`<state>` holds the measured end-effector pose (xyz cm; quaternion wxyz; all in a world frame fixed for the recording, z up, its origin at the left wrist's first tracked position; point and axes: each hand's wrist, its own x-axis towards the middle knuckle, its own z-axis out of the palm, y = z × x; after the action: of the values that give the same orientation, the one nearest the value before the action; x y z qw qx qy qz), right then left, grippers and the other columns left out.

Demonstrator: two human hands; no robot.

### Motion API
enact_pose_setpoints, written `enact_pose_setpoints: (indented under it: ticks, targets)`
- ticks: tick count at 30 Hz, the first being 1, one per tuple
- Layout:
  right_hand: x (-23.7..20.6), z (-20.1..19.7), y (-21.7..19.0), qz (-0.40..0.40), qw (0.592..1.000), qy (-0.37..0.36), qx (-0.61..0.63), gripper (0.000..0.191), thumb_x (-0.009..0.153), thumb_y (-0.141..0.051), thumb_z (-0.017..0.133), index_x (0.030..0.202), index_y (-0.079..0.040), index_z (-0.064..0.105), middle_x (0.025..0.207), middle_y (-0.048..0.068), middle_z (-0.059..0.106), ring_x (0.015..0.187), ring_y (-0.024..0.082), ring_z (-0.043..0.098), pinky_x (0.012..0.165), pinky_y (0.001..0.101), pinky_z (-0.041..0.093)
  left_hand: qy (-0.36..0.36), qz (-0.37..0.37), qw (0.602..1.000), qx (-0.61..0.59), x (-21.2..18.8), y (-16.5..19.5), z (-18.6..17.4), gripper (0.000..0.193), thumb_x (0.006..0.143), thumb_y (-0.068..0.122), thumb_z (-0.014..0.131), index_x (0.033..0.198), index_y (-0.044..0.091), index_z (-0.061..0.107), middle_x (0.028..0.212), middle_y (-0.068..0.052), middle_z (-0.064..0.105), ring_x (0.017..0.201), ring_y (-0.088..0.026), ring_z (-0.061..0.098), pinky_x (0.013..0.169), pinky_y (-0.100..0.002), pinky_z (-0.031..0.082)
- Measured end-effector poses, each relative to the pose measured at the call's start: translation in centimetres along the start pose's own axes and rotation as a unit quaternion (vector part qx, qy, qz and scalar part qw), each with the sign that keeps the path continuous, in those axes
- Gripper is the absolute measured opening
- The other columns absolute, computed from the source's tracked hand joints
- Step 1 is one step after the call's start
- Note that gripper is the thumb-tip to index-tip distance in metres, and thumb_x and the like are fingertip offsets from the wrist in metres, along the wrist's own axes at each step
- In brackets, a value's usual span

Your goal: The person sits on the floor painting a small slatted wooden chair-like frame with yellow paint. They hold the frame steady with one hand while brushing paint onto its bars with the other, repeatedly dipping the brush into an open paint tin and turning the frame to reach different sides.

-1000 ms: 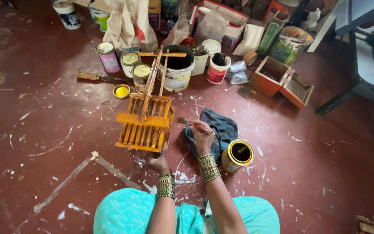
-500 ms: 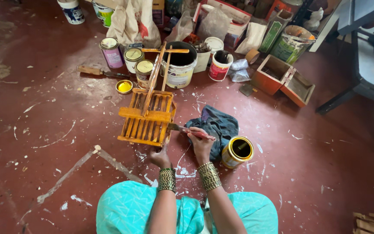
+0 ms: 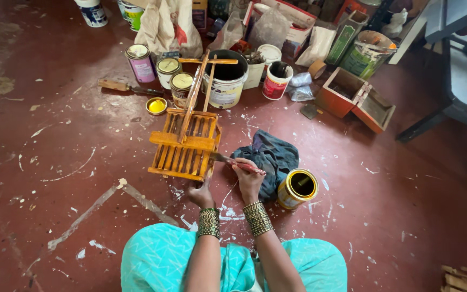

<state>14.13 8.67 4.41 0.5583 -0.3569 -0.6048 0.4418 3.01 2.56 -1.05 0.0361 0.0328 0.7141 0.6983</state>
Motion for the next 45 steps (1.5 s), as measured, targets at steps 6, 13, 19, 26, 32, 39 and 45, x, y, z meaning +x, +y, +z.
enact_pose_setpoints:
  ticks: [6, 13, 19, 26, 32, 39, 45]
  targets:
    - [-0.1, -2.5, 0.5, -0.010, 0.991, 0.115, -0.071, 0.023, 0.085, -0.005, 0.083, 0.107, 0.000, 0.077, 0.094, 0.007, 0.079, 0.080, 0.013, 0.076, 0.074, 0.0250, 0.063, -0.006, 0.003, 1.000, 0.017, 0.0, 0.0, -0.1, 0.041, 0.070, 0.012, 0.094, 0.104, -0.003, 0.076, 0.099, -0.013, 0.080, 0.083, -0.023, 0.074, 0.079, -0.037, 0.058]
    - [-1.8, -4.3, 0.2, 0.098, 0.985, 0.117, 0.083, 0.021, 0.087, -0.003, 0.080, 0.104, 0.006, 0.074, 0.090, 0.010, 0.076, 0.076, 0.015, 0.073, 0.070, 0.0255, 0.062, -0.014, 0.037, 0.999, 0.034, 0.1, 0.0, -0.6, 0.035, 0.072, 0.010, 0.092, 0.101, -0.004, 0.076, 0.096, -0.013, 0.079, 0.082, -0.023, 0.074, 0.078, -0.037, 0.057]
    - [-3.6, -3.3, -0.3, 0.018, 0.999, 0.036, -0.019, 0.018, 0.083, 0.000, 0.082, 0.100, 0.002, 0.076, 0.090, 0.005, 0.077, 0.081, 0.011, 0.072, 0.076, 0.0236, 0.059, -0.045, 0.014, 0.999, 0.019, -0.1, 0.1, -0.4, 0.036, 0.075, 0.013, 0.091, 0.101, -0.005, 0.076, 0.097, -0.013, 0.080, 0.081, -0.019, 0.075, 0.076, -0.035, 0.058]
    - [-3.7, -1.8, 0.8, 0.048, 0.999, -0.013, 0.010, 0.024, 0.080, 0.002, 0.084, 0.101, -0.001, 0.075, 0.096, 0.004, 0.077, 0.086, 0.010, 0.071, 0.079, 0.0238, 0.059, -0.042, 0.001, 0.999, -0.028, -0.5, 0.0, -0.2, 0.033, 0.074, 0.012, 0.090, 0.098, -0.007, 0.075, 0.091, -0.011, 0.080, 0.079, -0.016, 0.075, 0.073, -0.031, 0.062]
    - [-3.2, -3.5, 0.5, -0.004, 1.000, -0.004, 0.001, 0.020, 0.082, 0.002, 0.082, 0.101, -0.001, 0.075, 0.096, 0.002, 0.077, 0.087, 0.009, 0.072, 0.081, 0.0240, 0.060, -0.026, -0.034, 0.999, 0.034, -0.7, 0.1, -0.2, 0.033, 0.076, 0.015, 0.093, 0.093, -0.007, 0.075, 0.088, -0.013, 0.079, 0.075, -0.017, 0.075, 0.071, -0.031, 0.060]
    - [-4.1, -2.0, -0.1, 0.026, 0.999, -0.002, -0.019, 0.020, 0.080, 0.001, 0.084, 0.099, -0.002, 0.077, 0.093, 0.003, 0.077, 0.083, 0.009, 0.070, 0.077, 0.0242, 0.059, -0.037, -0.012, 0.999, -0.038, -0.7, 0.7, -0.4, 0.032, 0.074, 0.016, 0.090, 0.094, -0.004, 0.076, 0.089, -0.012, 0.080, 0.075, -0.016, 0.076, 0.071, -0.032, 0.061]
    - [-2.6, -3.2, -0.4, 0.001, 0.992, 0.100, -0.074, 0.018, 0.084, -0.005, 0.084, 0.101, 0.000, 0.077, 0.089, 0.004, 0.078, 0.077, 0.010, 0.073, 0.074, 0.0235, 0.059, 0.003, -0.011, 0.999, 0.045, -0.8, 0.8, -0.6, 0.039, 0.073, 0.023, 0.095, 0.093, -0.005, 0.076, 0.086, -0.013, 0.078, 0.070, -0.022, 0.074, 0.068, -0.037, 0.057]
